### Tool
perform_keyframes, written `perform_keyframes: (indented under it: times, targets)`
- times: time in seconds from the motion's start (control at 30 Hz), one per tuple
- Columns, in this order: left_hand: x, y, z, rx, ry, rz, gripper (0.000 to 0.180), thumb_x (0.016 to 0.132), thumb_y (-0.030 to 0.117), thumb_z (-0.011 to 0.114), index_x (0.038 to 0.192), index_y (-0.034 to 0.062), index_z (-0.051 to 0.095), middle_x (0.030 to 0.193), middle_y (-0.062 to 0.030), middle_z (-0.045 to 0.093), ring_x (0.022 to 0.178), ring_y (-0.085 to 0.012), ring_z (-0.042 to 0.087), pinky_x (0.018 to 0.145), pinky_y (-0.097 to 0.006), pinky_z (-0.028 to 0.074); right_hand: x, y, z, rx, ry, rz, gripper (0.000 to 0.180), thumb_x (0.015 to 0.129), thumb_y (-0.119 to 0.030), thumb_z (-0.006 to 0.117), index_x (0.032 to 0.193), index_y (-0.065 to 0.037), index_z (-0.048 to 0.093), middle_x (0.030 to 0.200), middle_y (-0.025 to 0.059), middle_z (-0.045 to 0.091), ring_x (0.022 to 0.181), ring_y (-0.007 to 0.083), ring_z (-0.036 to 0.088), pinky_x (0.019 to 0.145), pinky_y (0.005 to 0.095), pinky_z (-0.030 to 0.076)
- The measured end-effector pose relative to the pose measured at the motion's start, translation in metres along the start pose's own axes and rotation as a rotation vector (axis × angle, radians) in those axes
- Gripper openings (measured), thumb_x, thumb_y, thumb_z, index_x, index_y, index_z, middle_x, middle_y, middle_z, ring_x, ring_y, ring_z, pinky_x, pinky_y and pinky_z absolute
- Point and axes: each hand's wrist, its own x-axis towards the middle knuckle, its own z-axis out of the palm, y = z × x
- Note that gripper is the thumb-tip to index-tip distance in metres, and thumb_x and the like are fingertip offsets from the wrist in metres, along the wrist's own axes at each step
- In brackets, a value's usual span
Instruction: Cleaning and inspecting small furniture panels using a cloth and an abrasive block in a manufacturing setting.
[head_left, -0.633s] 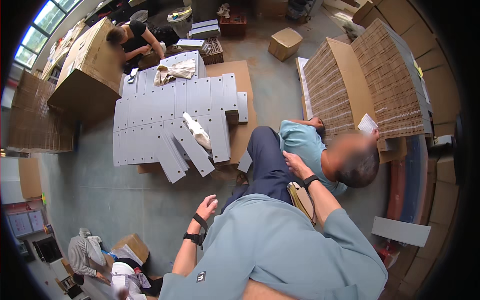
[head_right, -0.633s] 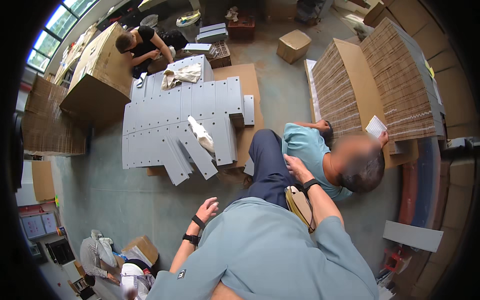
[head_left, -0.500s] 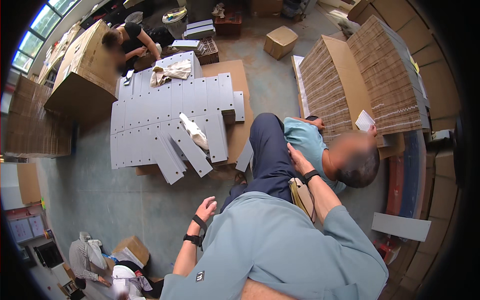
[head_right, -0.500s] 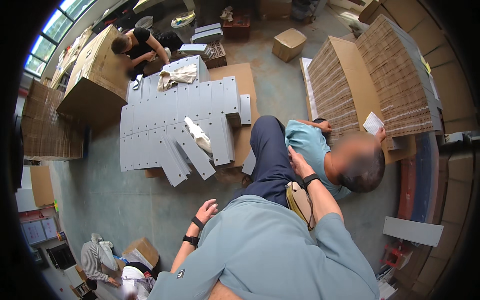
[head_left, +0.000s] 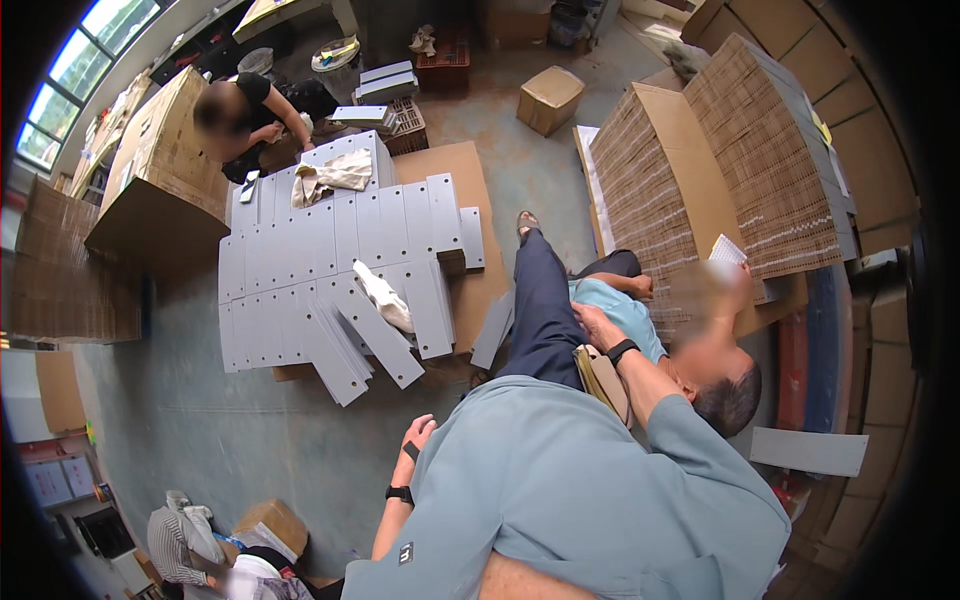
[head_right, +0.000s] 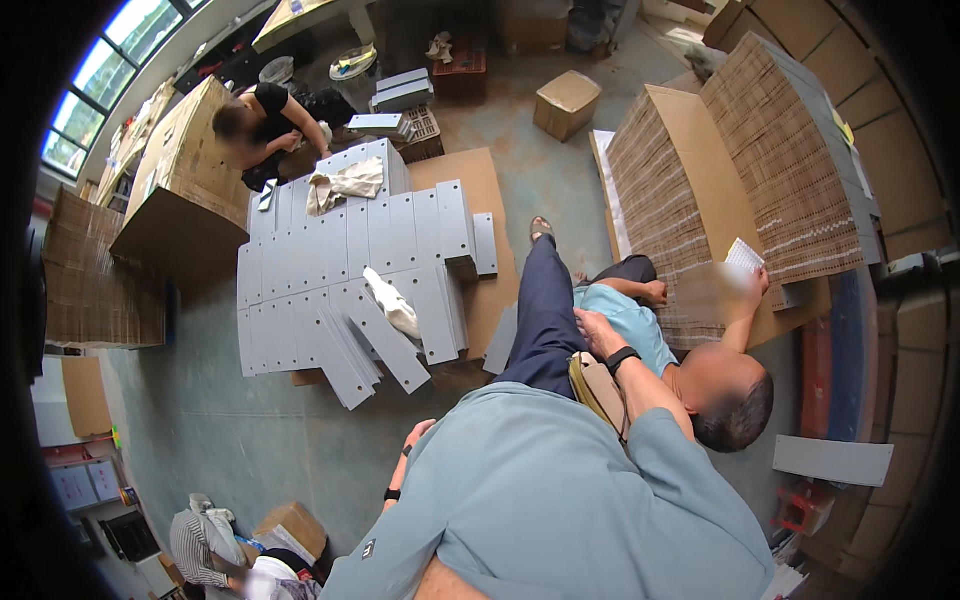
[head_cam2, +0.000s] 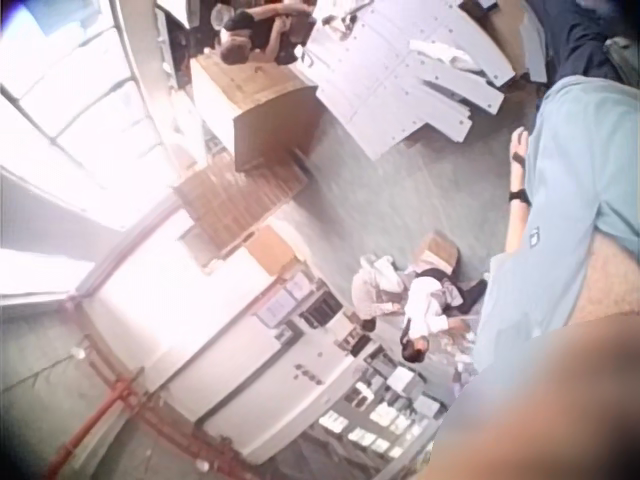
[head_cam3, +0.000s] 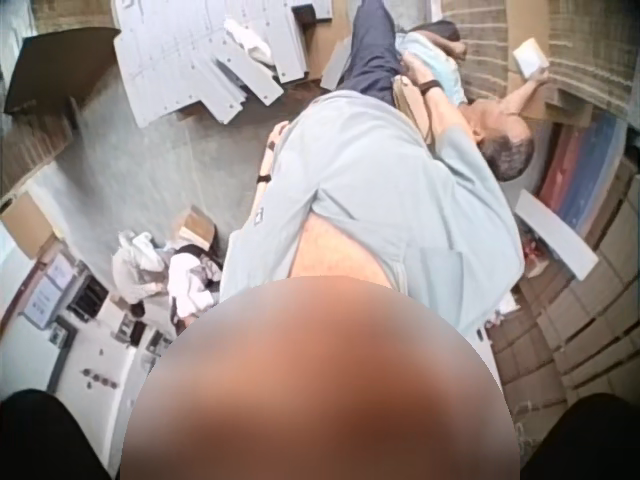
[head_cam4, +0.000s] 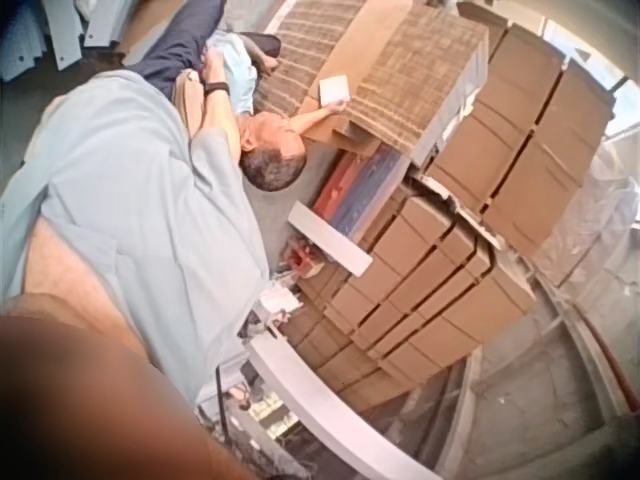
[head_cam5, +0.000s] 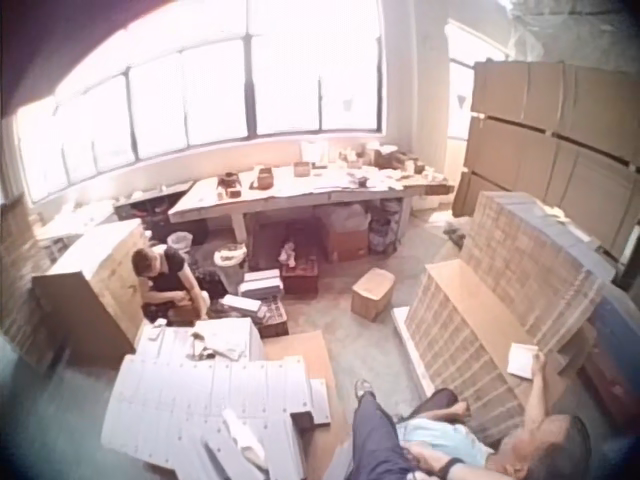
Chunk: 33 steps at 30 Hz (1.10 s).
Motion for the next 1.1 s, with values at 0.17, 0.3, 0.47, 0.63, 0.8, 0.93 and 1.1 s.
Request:
perform_keyframes:
  times: [0.17, 0.3, 0.47, 0.63, 0.8, 0.93, 1.1]
  targets:
    - [0.066, -0.100, 0.026, -0.071, 0.091, 0.056, 0.047, 0.098, 0.032, 0.059, 0.133, 0.0010, 0.056, 0.124, -0.0179, 0.065, 0.115, -0.0244, 0.063, 0.099, -0.035, 0.049, 0.036, -0.059, 0.026, 0.118, -0.163, 0.069, 0.071, 0.098, -0.034, 0.060, 0.149, 0.002, 0.029, 0.155, 0.0215, 0.033, 0.136, 0.0336, 0.042, 0.108, 0.0485, 0.041]
    - [0.094, 0.009, 0.005, 0.041, 0.086, 0.059, 0.045, 0.099, 0.033, 0.058, 0.132, 0.0021, 0.058, 0.123, -0.0171, 0.066, 0.115, -0.0243, 0.063, 0.099, -0.035, 0.048, 0.098, -0.081, -0.005, 0.211, -0.032, 0.097, 0.044, 0.094, -0.034, 0.064, 0.125, -0.005, 0.051, 0.121, 0.0099, 0.054, 0.106, 0.0232, 0.058, 0.086, 0.0440, 0.055]
    - [0.148, 0.151, -0.004, 0.100, 0.129, -0.035, 0.044, 0.099, 0.033, 0.057, 0.131, 0.0025, 0.058, 0.124, -0.0167, 0.066, 0.115, -0.0244, 0.062, 0.099, -0.035, 0.048, 0.169, -0.112, -0.033, 0.175, -0.049, 0.262, 0.049, 0.095, -0.030, 0.063, 0.134, -0.004, 0.047, 0.123, 0.0110, 0.056, 0.100, 0.0249, 0.061, 0.082, 0.0445, 0.057]
    - [0.162, 0.222, 0.008, 0.133, 0.148, -0.175, 0.044, 0.099, 0.033, 0.057, 0.131, 0.0028, 0.059, 0.124, -0.0164, 0.066, 0.115, -0.0245, 0.062, 0.099, -0.035, 0.048, 0.197, -0.162, -0.047, 0.045, -0.112, 0.318, 0.040, 0.097, -0.030, 0.059, 0.129, -0.005, 0.056, 0.109, 0.0054, 0.060, 0.091, 0.0197, 0.061, 0.079, 0.0392, 0.056]
    - [0.169, 0.289, 0.019, 0.180, 0.073, -0.242, 0.043, 0.100, 0.033, 0.056, 0.130, 0.0032, 0.060, 0.124, -0.0160, 0.066, 0.115, -0.0245, 0.062, 0.099, -0.035, 0.048, 0.211, -0.214, -0.081, -0.018, -0.092, 0.337, 0.037, 0.096, -0.027, 0.058, 0.125, -0.004, 0.060, 0.106, 0.0070, 0.065, 0.090, 0.0201, 0.064, 0.076, 0.0358, 0.058]
    - [0.193, 0.372, 0.018, 0.152, 0.022, -0.232, 0.042, 0.100, 0.034, 0.054, 0.128, 0.0034, 0.062, 0.124, -0.0154, 0.066, 0.115, -0.0245, 0.061, 0.099, -0.035, 0.047, 0.230, -0.252, -0.100, 0.051, -0.084, 0.278, 0.035, 0.097, -0.026, 0.060, 0.123, -0.004, 0.058, 0.105, 0.0083, 0.064, 0.090, 0.0194, 0.064, 0.079, 0.0368, 0.058]
    - [0.254, 0.428, 0.013, 0.112, 0.002, -0.197, 0.044, 0.100, 0.035, 0.053, 0.128, 0.0013, 0.061, 0.123, -0.0139, 0.066, 0.115, -0.0217, 0.060, 0.099, -0.033, 0.045, 0.229, -0.290, -0.136, 0.007, -0.023, 0.232, 0.035, 0.097, -0.026, 0.059, 0.124, -0.003, 0.058, 0.105, 0.0080, 0.064, 0.088, 0.0179, 0.064, 0.077, 0.0365, 0.058]
